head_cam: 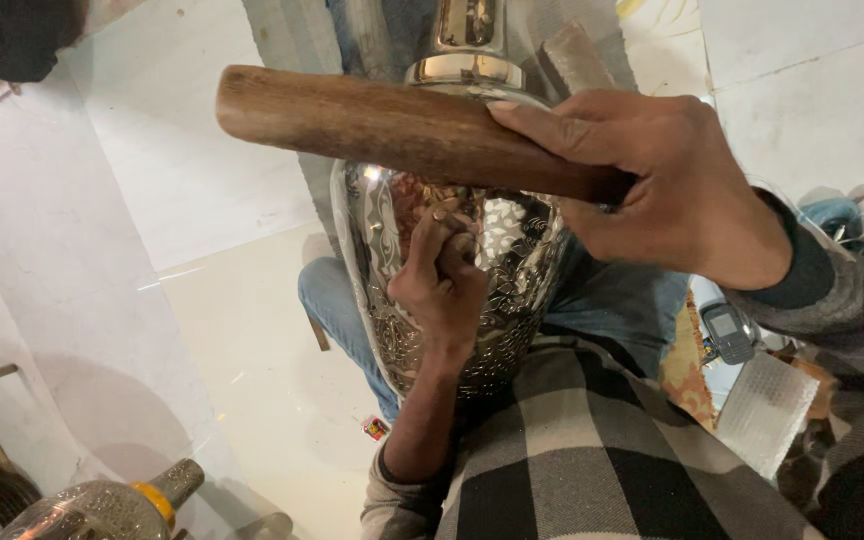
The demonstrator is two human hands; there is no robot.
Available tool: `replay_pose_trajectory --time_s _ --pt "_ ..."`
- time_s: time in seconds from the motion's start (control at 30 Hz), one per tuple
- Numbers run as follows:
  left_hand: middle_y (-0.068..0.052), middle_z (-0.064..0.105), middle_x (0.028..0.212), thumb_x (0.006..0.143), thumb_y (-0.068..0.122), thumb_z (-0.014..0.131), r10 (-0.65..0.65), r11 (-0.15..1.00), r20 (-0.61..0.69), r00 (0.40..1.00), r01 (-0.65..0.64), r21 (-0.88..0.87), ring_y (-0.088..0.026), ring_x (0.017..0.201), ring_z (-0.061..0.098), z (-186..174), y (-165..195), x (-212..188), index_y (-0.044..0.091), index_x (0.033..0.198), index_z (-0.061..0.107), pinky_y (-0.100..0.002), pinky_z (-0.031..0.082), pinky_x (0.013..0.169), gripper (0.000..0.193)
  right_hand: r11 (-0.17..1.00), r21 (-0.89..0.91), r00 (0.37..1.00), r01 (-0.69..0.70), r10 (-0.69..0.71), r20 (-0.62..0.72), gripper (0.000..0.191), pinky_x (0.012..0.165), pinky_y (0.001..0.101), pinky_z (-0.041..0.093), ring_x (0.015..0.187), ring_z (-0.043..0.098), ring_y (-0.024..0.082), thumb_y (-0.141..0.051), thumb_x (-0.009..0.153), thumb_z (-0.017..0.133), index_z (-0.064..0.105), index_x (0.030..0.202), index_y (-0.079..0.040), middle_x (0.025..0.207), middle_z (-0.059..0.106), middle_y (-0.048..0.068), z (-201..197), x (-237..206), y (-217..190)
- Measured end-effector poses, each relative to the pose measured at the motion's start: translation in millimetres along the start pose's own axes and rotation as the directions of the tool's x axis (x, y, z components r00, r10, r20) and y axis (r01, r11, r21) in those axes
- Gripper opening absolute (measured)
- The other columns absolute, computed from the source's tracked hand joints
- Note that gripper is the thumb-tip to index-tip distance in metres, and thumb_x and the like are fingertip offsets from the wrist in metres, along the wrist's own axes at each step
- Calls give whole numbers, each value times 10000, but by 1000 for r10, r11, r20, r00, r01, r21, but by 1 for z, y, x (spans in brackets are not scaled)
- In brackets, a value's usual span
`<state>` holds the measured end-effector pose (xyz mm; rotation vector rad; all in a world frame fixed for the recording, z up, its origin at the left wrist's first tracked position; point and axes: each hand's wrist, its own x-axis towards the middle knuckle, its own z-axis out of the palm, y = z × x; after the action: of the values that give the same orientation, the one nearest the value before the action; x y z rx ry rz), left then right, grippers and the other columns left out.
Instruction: The person sits on the floor with a large engraved brass vase held between their legs and decorates its surface by hand. They position a small chisel-like punch against the floral pattern with one hand and strike it with a wooden mallet held in the other hand, working across different areas of the vase body.
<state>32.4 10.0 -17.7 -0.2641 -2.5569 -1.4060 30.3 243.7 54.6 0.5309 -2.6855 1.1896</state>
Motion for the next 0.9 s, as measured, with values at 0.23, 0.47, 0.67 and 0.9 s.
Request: replay_pose_trajectory --time_s 0.23,0.47,0.67,0.9 --pt "-103 767 983 911 -81 543 34 998 80 996 -29 -58 -159 770 754 -2 -4 5 37 1097 694 -271 615 685 267 979 -204 1000 -3 7 22 787 484 263 449 570 564 149 -20 794 719 560 1526 -258 1126 718 61 -2 12 -12" --pt "-96 725 808 860 -111 548 -28 1000 237 971 24 18 -156 686 708 -14 -3 14 29 1037 702 -284 556 642 273 992 -118 993 -49 36 -112 679 500 306 491 585 601 196 -69 848 694 527 1498 -173 1076 702 92 -10 20 -24" --pt "-109 727 864 865 -124 521 45 999 289 956 -36 -38 -165 791 737 -18 2 24 30 1128 671 -280 562 699 340 992 -75 987 -102 91 -129 693 475 307 472 543 566 163 -57 829 693 536 1489 -198 1110 701 88 -2 15 -24" --pt "-99 689 799 833 -152 516 27 997 417 909 9 -83 -174 699 665 -25 10 34 21 1105 681 -262 507 653 362 982 -71 984 -175 176 3 829 475 330 403 480 522 149 -14 719 678 549 1508 -234 931 699 42 6 -9 -3"
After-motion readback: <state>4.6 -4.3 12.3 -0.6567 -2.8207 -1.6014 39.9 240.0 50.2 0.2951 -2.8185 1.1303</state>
